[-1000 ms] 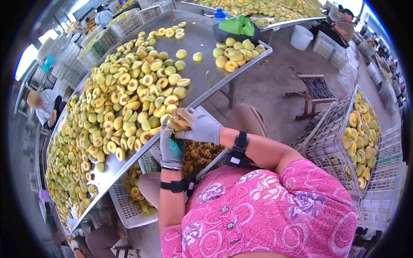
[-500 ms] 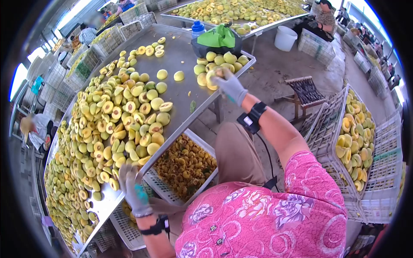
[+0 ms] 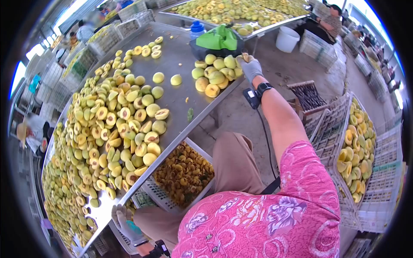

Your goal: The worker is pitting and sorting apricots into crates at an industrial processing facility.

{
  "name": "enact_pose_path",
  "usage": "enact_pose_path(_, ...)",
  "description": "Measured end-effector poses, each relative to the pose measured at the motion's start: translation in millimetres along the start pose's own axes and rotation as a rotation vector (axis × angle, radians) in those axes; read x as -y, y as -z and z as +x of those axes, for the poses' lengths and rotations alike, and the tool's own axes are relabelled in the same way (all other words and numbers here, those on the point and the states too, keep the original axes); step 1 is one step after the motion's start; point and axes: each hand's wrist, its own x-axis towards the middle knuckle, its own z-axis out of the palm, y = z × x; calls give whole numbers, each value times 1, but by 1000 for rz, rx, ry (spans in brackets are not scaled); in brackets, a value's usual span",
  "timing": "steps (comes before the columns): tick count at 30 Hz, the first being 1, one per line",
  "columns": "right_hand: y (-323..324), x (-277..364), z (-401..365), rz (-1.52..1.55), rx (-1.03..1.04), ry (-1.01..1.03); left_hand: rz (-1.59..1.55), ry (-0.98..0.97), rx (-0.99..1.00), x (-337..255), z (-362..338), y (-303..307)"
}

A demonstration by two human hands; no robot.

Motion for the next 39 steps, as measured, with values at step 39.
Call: enact_pose_path(39, -9, -24, 33, 585, 111, 57, 1496, -502, 70, 22, 143, 20)
